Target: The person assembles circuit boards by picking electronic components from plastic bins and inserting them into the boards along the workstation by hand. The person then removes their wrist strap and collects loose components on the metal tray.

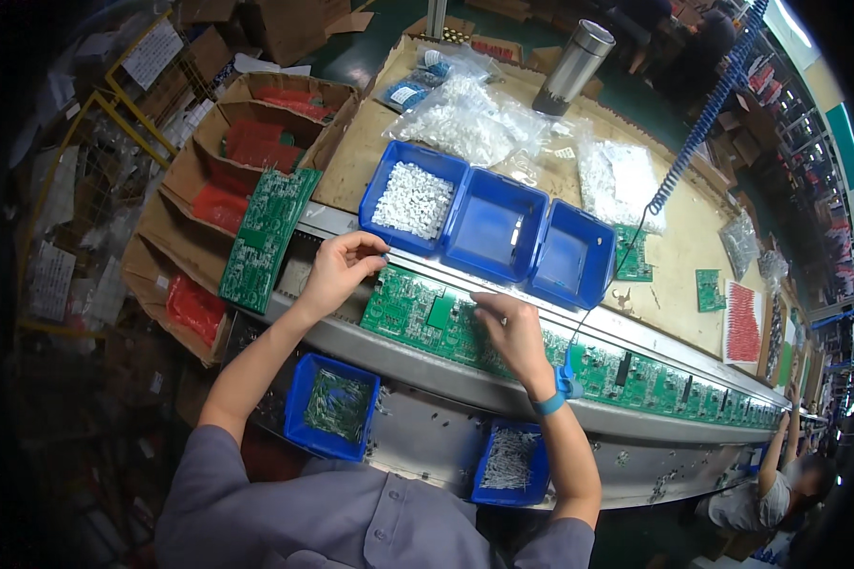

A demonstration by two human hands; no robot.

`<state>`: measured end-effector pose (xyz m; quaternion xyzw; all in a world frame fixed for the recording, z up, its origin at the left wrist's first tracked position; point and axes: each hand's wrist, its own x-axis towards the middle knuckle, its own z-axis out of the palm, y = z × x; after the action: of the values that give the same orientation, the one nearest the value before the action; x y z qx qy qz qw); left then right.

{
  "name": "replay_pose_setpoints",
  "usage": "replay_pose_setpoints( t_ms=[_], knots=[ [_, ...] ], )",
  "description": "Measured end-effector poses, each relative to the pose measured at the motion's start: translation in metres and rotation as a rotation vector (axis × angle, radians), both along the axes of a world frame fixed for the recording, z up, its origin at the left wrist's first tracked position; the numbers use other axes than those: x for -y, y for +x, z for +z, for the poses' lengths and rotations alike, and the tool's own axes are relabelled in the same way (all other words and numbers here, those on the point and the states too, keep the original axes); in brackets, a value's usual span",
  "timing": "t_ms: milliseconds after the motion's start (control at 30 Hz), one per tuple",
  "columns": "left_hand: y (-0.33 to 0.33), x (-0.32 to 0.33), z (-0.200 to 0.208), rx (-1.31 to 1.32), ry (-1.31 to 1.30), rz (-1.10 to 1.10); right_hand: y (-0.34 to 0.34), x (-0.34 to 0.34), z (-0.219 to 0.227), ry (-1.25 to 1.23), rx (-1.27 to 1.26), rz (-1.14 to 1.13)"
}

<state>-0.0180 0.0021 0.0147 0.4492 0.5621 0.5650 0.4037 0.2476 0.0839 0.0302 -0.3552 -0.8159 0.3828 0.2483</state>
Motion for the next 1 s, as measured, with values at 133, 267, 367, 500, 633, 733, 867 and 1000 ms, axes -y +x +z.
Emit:
replay_pose_setpoints(
  t_ms=[133,267,367,500,633,733,867,1000],
  knots=[
    [0.001,0.001,0.004,-0.089,0.015,0.027,-0.002,-0.006,-0.008,0.077,0.026,0.066],
    [0.001,0.002,0.005,-0.158,-0.034,0.082,-0.011,-0.004,-0.007,0.075,-0.029,-0.032],
    [0.000,0.002,0.004,-0.193,-0.032,0.106,-0.012,-0.006,-0.009,0.041,0.015,-0.031],
    [-0.003,0.000,-0.004,-0.183,0.024,0.134,-0.015,-0.007,-0.013,0.061,-0.011,-0.012],
    [-0.006,-0.002,-0.009,-0.309,0.137,0.137,-0.015,-0.007,-0.013,0.077,0.014,-0.026],
    [-0.006,-0.002,-0.013,-0.223,0.139,0.149,-0.016,-0.007,-0.012,0.066,0.007,-0.034],
    [-0.004,-0.001,-0.010,-0.129,0.038,0.131,-0.016,-0.006,-0.015,0.063,-0.016,-0.053],
    [-0.003,0.000,-0.008,-0.088,-0.010,0.130,-0.014,-0.006,-0.018,0.125,-0.030,-0.008]
  ],
)
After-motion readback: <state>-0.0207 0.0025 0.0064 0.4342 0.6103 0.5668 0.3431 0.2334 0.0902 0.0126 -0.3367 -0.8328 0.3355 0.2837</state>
